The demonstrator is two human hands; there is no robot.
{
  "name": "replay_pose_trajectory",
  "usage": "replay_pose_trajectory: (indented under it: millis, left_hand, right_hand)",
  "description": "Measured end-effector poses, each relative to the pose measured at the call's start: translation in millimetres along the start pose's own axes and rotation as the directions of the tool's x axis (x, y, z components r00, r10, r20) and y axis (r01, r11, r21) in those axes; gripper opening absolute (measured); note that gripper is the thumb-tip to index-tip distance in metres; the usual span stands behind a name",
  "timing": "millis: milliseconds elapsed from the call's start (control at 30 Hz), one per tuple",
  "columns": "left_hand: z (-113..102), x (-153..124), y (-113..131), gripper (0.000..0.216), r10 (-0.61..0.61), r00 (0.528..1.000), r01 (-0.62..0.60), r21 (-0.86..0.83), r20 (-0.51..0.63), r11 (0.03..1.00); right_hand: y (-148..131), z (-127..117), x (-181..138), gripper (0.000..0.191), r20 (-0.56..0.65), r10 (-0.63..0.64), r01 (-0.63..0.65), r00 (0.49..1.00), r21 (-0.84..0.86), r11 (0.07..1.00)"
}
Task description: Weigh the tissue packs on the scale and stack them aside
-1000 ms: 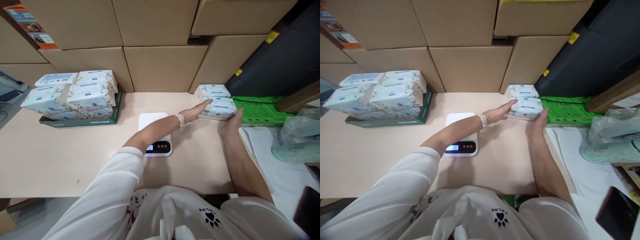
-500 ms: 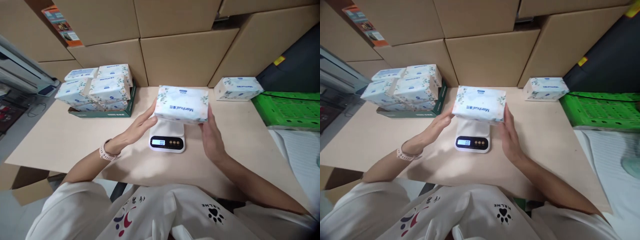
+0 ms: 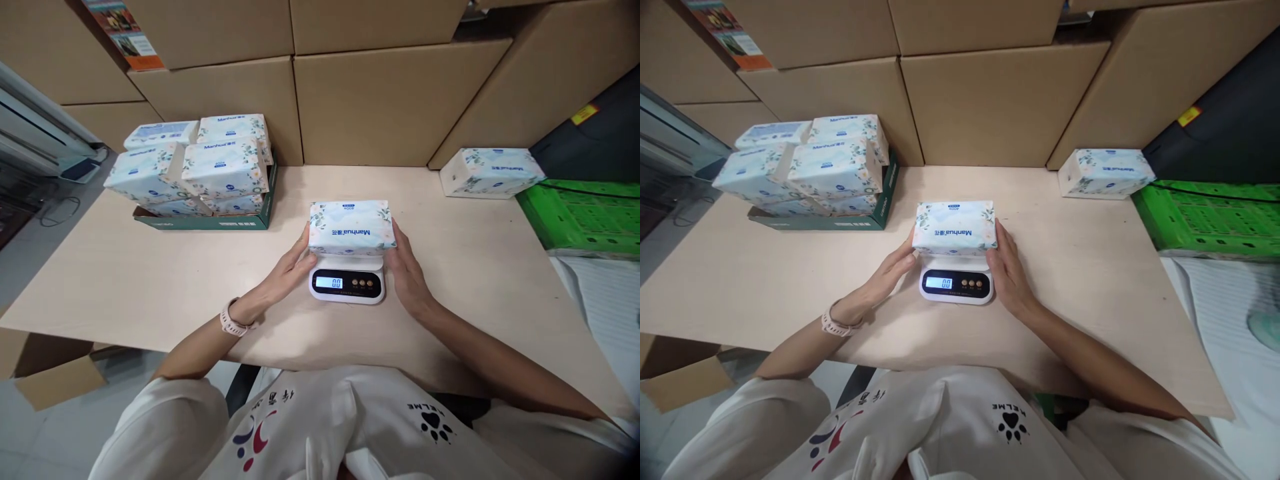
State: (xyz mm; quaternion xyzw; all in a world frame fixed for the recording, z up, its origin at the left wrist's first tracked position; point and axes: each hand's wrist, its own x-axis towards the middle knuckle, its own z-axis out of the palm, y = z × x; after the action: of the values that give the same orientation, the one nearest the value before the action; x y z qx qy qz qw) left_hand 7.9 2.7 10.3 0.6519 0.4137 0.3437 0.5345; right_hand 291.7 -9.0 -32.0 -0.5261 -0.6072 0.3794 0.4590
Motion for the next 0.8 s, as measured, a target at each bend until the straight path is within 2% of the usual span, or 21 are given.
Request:
replay_pose_trajectory:
  millis: [100,167,267,333,500,800]
  left_hand:
    - [0,0,-11,0.079,0.028,0.999,-0.028,-0.023,-0.018,0.999]
    - [1,0,-23,0.076,0.021,0.998,-0.023,-0.041,-0.057,0.999]
    - [1,-1,-42,0.076,-0.055,0.99,0.036,-0.143,-0.13,0.989]
    - [0,0,-50,0.08,-0.125,0.979,0.082,-0.252,-0.16,0.964]
    - [-4,2,-43,0.089,-0.245,0.957,0.17,-0.384,-0.156,0.908]
    - [-6,3,-41,0.084,-0.276,0.942,0.176,-0.421,-0.189,0.89]
  right_hand:
    - [7,4,-2,0.073,-0.05,-0.004,0.005,0.999,0.026,1.0]
    - [14,7,-1,0.077,-0.127,0.004,0.007,0.992,0.081,0.997]
    - [25,10,2,0.078,-0.244,0.071,-0.024,0.967,0.193,0.981]
    - [30,11,4,0.074,-0.271,0.134,-0.065,0.953,0.248,0.966]
    - [31,10,5,0.067,-0.275,0.162,-0.083,0.948,0.277,0.957]
    - [30,10,5,0.06,-0.272,0.149,-0.069,0.951,0.283,0.956]
